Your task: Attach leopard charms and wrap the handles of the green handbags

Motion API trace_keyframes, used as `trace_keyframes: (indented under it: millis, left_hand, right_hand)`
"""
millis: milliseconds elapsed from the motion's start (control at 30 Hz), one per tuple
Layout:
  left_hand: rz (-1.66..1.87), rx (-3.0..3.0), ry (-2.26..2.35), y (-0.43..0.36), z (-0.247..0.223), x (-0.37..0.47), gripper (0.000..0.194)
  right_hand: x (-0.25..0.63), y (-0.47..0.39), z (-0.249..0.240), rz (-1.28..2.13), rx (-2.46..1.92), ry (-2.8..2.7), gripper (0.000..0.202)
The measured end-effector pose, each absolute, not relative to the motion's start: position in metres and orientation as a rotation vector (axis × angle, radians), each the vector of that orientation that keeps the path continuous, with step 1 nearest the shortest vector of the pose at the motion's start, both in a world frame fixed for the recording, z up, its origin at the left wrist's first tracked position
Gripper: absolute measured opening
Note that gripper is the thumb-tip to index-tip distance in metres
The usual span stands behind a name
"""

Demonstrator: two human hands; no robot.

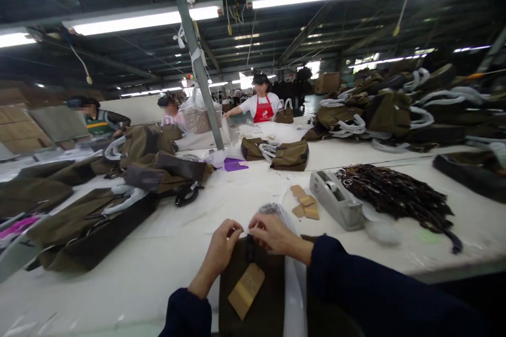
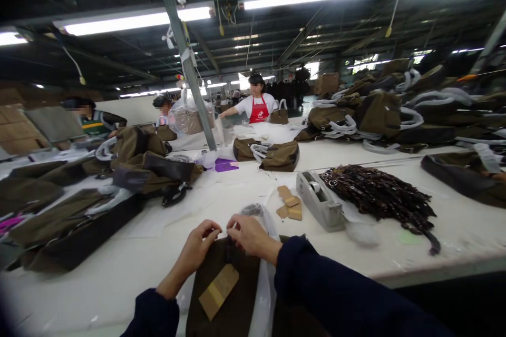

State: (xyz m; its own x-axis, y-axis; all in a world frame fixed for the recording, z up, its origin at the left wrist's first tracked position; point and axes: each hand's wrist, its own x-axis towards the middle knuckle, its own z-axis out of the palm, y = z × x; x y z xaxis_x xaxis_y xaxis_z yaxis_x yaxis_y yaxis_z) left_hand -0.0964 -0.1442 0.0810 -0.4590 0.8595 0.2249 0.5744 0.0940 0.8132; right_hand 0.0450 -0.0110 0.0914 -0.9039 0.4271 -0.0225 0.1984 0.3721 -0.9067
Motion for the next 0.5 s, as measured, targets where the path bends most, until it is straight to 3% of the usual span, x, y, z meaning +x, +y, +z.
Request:
trace_keyframes:
  millis: [100, 267, 500]
  left_hand:
    - [1.290, 1.441, 2.040, -0.153, 0.087, -0.087, 0.016]
    - [1.296, 1.383, 2.042, -0.157, 0.084, -0.080, 0.016]
    - [1.379, 1.253, 2.093, -0.153, 0.080, -0.075, 0.018]
  right_hand:
    - [0.039, -0.006, 0.079, 1.758, -0.510, -2.304, 0.026]
    - [0.039, -0.010, 0.072, 1.957, -0.524, -2.236, 0.008]
    - [0.041, -0.007, 0.069, 2.079, -0.558, -2.120, 0.007]
